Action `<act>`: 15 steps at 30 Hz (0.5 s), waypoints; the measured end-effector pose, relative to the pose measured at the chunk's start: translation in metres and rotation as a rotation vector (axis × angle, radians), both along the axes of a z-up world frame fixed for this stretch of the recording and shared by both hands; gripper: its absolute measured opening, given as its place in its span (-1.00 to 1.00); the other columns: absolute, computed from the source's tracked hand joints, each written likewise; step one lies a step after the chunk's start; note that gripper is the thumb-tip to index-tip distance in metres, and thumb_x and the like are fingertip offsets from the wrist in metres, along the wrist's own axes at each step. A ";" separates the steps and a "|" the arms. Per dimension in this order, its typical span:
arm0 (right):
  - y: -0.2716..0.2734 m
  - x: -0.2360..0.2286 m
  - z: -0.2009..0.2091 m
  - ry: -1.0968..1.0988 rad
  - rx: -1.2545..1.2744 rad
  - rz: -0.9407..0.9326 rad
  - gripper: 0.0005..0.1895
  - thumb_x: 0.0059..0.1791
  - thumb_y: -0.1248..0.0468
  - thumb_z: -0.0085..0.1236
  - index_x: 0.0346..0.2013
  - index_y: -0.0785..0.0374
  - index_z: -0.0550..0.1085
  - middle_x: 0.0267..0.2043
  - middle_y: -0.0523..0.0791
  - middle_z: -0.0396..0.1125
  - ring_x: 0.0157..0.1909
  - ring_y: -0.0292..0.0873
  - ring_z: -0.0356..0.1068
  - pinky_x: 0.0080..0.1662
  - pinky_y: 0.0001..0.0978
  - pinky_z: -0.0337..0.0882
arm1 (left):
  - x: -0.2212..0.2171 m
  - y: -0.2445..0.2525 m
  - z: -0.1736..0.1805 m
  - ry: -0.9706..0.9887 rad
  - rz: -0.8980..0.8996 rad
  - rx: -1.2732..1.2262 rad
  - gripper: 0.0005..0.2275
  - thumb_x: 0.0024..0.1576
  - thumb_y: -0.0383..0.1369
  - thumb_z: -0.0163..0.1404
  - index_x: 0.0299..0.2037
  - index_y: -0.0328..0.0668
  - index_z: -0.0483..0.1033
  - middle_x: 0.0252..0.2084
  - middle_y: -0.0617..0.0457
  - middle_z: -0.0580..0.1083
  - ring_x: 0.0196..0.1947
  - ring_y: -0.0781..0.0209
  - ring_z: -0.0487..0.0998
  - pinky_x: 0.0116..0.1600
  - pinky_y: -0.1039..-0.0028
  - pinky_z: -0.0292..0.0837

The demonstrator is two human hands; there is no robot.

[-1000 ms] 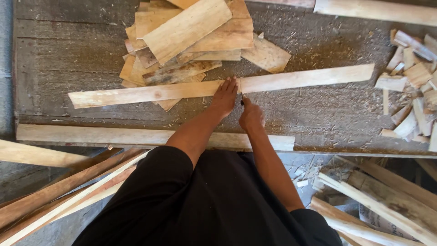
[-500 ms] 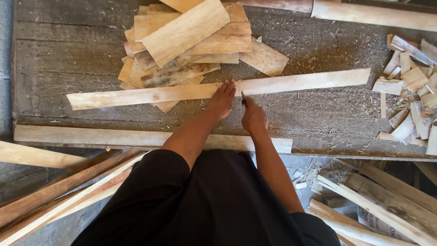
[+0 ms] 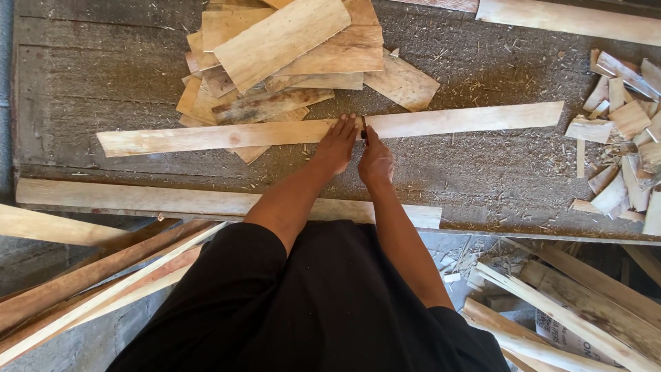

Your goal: Splitting thin strips of wood using a utility knife in a workshop environment.

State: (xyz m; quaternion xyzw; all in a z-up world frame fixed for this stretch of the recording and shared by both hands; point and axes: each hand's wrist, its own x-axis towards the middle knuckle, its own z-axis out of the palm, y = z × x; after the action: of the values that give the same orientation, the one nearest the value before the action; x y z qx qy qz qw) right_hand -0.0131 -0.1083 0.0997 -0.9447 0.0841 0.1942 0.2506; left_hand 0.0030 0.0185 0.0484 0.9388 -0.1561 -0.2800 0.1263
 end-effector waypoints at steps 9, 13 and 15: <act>0.010 0.023 0.018 0.135 -0.148 0.099 -0.41 0.01 0.45 0.06 0.34 0.05 0.26 0.04 0.15 0.44 0.09 0.19 0.46 0.04 0.04 0.49 | -0.003 -0.002 0.009 -0.026 0.011 0.007 -0.34 0.22 -0.52 -0.15 0.54 -0.24 -0.15 0.62 -0.09 -0.34 0.59 -0.03 -0.33 0.58 0.23 -0.32; 0.013 0.035 0.055 0.225 -0.133 0.076 -0.44 -0.03 0.43 0.13 0.25 0.00 0.36 0.07 0.12 0.44 0.12 0.15 0.46 0.05 0.00 0.51 | -0.007 -0.003 -0.003 -0.091 -0.007 0.010 -0.42 0.30 -0.41 -0.23 0.52 -0.28 -0.15 0.59 -0.10 -0.32 0.58 -0.07 -0.32 0.56 0.19 -0.29; 0.008 0.037 0.048 0.241 -0.119 0.122 -0.44 -0.07 0.44 0.17 0.21 0.02 0.40 0.06 0.13 0.43 0.13 0.17 0.44 0.08 -0.03 0.49 | -0.010 -0.001 0.011 -0.054 -0.014 0.047 -0.39 0.29 -0.38 -0.22 0.55 -0.28 -0.16 0.63 -0.10 -0.33 0.62 -0.09 -0.32 0.59 0.19 -0.29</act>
State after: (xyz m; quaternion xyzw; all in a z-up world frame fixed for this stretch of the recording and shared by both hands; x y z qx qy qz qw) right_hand 0.0243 -0.1006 0.1472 -0.9311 0.0673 0.3159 0.1698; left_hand -0.0066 0.0173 0.0599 0.9475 -0.1596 -0.2592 0.0979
